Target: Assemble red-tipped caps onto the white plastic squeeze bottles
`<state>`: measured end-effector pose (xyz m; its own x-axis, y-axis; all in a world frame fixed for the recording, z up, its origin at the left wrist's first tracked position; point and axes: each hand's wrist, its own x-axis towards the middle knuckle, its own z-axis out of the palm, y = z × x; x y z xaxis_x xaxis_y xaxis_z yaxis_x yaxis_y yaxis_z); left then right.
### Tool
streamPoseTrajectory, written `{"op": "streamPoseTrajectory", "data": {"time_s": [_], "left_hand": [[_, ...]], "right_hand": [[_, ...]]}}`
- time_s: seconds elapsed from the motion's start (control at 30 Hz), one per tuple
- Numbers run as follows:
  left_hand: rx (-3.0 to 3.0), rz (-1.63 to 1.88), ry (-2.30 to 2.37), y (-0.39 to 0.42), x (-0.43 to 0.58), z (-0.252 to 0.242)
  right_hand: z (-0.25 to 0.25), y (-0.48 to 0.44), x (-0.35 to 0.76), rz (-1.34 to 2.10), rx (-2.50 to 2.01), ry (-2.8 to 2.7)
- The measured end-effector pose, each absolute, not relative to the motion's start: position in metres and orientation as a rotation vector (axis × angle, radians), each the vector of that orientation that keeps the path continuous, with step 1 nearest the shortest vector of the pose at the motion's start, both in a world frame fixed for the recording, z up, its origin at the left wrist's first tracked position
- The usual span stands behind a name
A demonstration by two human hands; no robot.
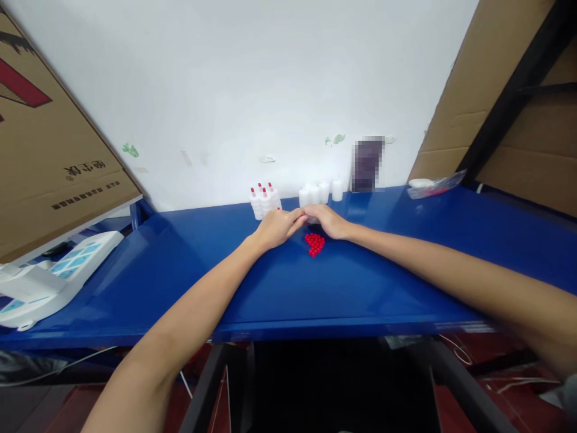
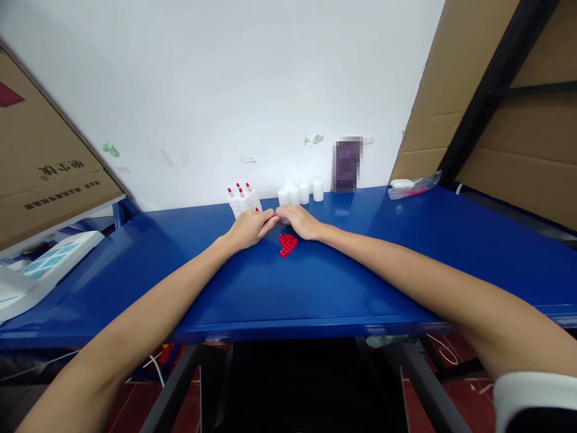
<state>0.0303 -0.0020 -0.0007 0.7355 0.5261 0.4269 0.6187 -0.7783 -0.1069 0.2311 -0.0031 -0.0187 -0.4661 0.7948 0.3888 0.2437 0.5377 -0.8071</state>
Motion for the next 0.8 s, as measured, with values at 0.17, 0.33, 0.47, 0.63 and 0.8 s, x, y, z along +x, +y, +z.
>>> {"op": "streamPoseTrajectory", "data": {"time_s": [0.17,0.33,0.47,0.63,0.8], "left_hand": [[-2.665,-0.412,-0.939,-0.0029,0.0335,-0.0032],[-2.648,-0.344,-0.945,-0.0017,0.0341,-0.0027],[-2.663,-0.312,-0.944,-0.0026,0.0358,-0.0014],[-2.654,-0.270,-0.984,-0.0055,0.0373,-0.0011],[-2.666,-0.313,-1.012,-0.0058,0.0369,-0.0013]], "right_hand": [[-0.0145,-0.0080,0.2302,0.697,-0.811,-2.113],[-0.0104,-0.0088,0.2300,0.667,-0.832,-2.148],[-0.0098,-0.0071,0.2294,0.747,-0.834,-2.119],[-0.0096,-0.0060,0.2268,0.725,-0.892,-2.111],[-0.0097,-0.0065,0.2256,0.713,-0.866,-2.099]]}}
